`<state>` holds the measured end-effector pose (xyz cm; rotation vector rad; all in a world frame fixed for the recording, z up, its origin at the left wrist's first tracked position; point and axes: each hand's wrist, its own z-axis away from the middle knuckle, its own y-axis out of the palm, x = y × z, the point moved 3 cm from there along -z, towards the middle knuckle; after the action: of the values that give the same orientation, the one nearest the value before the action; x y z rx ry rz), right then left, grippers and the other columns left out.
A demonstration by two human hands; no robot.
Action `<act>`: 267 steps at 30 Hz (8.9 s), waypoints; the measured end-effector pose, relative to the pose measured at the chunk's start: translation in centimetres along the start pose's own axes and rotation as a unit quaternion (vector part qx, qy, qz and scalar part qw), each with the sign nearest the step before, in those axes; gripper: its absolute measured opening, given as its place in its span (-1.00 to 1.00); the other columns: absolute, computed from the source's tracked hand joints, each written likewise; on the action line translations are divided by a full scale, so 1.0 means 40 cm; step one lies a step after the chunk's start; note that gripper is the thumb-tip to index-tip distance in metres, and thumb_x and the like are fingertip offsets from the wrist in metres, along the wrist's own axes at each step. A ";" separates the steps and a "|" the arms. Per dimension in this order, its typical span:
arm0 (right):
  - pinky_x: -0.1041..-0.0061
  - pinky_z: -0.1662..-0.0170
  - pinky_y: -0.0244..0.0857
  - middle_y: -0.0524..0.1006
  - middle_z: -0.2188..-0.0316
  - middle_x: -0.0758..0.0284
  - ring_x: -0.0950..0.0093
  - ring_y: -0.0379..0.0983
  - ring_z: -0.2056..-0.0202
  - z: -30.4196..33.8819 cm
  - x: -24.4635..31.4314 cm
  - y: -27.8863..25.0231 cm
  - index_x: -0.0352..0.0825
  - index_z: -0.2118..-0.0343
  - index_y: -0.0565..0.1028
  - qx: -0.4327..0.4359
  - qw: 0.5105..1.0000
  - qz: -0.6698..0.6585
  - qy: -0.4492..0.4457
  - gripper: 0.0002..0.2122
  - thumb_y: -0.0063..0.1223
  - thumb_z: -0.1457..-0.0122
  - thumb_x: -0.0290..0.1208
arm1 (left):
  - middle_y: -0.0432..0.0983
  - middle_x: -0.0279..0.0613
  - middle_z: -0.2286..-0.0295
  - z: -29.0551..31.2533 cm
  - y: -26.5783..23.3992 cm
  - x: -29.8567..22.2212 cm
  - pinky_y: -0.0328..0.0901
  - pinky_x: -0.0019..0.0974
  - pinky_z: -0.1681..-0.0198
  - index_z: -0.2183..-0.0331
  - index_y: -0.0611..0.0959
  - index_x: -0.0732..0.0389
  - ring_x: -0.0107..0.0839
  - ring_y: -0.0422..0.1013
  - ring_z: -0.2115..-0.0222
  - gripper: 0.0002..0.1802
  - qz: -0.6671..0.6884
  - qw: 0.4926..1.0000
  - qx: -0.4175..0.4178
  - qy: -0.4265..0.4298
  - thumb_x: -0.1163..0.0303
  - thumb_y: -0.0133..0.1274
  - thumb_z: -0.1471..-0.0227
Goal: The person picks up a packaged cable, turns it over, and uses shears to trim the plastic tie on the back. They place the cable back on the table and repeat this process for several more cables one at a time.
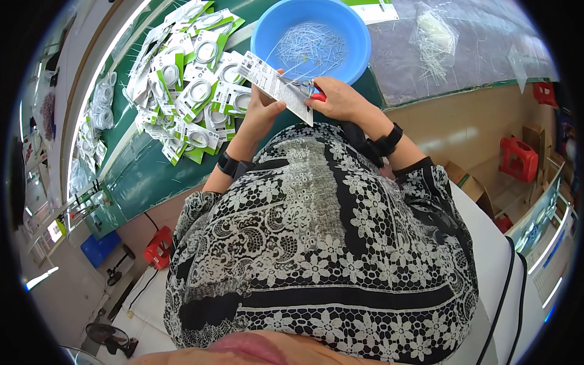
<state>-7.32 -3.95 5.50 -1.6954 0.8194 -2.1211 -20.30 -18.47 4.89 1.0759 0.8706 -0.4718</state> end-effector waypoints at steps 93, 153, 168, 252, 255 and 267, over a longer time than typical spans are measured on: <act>0.33 0.34 0.35 0.52 0.35 0.19 0.28 0.49 0.34 -0.045 0.072 -0.139 -0.36 0.30 0.38 -0.030 0.964 0.198 0.178 -0.70 0.15 0.01 -0.28 | 0.40 -0.13 0.04 -0.032 -0.038 0.016 0.19 -0.37 -0.05 -0.12 0.30 0.27 -0.41 0.32 0.02 -0.40 -0.242 0.963 -0.062 0.101 0.63 -0.02 -0.01; 0.52 0.20 0.23 0.41 0.37 0.33 0.46 0.37 0.29 -0.029 0.031 -0.011 -0.37 0.08 0.37 -0.039 0.999 -0.027 0.014 -0.59 0.18 -0.01 -0.37 | 0.45 0.02 0.14 0.085 -0.318 0.059 0.44 -0.30 0.19 0.05 0.37 0.30 -0.28 0.47 0.18 -0.66 0.068 0.978 -0.196 -0.035 0.40 -0.08 -0.14; 0.29 0.21 0.26 0.45 0.35 0.19 0.19 0.38 0.28 -0.003 0.014 -0.044 -0.32 0.21 0.43 -0.048 0.992 0.119 -0.012 -0.64 0.19 0.09 -0.32 | 0.36 0.10 0.03 -0.070 -0.110 -0.051 0.32 -0.18 0.00 0.07 0.39 0.22 -0.20 0.35 0.02 -0.66 0.049 0.996 0.008 0.074 0.28 -0.05 -0.14; 0.31 0.36 0.24 0.39 0.44 0.17 0.17 0.34 0.44 0.049 -0.044 -0.021 -0.36 0.26 0.36 -0.040 0.996 0.081 0.021 -0.68 0.19 0.06 -0.39 | 0.41 -0.08 0.08 -0.144 -0.096 0.055 0.29 -0.31 0.00 0.02 0.36 0.30 -0.35 0.37 0.06 -0.58 -0.092 0.992 -0.019 0.085 0.54 0.02 -0.06; 0.31 0.37 0.24 0.38 0.45 0.17 0.17 0.34 0.45 0.049 -0.037 -0.018 -0.36 0.27 0.36 -0.037 0.996 0.073 0.018 -0.69 0.18 0.05 -0.39 | 0.41 -0.08 0.08 -0.142 -0.100 0.060 0.29 -0.30 0.00 0.01 0.36 0.30 -0.34 0.37 0.05 -0.58 -0.060 0.996 -0.022 0.068 0.54 0.01 -0.06; 0.37 0.39 0.19 0.35 0.58 0.21 0.26 0.28 0.50 0.051 -0.102 -0.012 -0.35 0.38 0.34 0.030 0.995 -0.001 0.095 -0.76 0.13 -0.02 -0.33 | 0.44 -0.12 0.12 -0.120 -0.102 0.042 0.34 -0.31 0.07 0.02 0.37 0.27 -0.36 0.43 0.14 -0.61 -0.259 0.961 -0.090 -0.041 0.45 0.01 -0.10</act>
<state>-4.25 -1.76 2.86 -1.4821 0.7964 -2.3108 -24.03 -15.73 0.30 0.6472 1.1001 -0.8491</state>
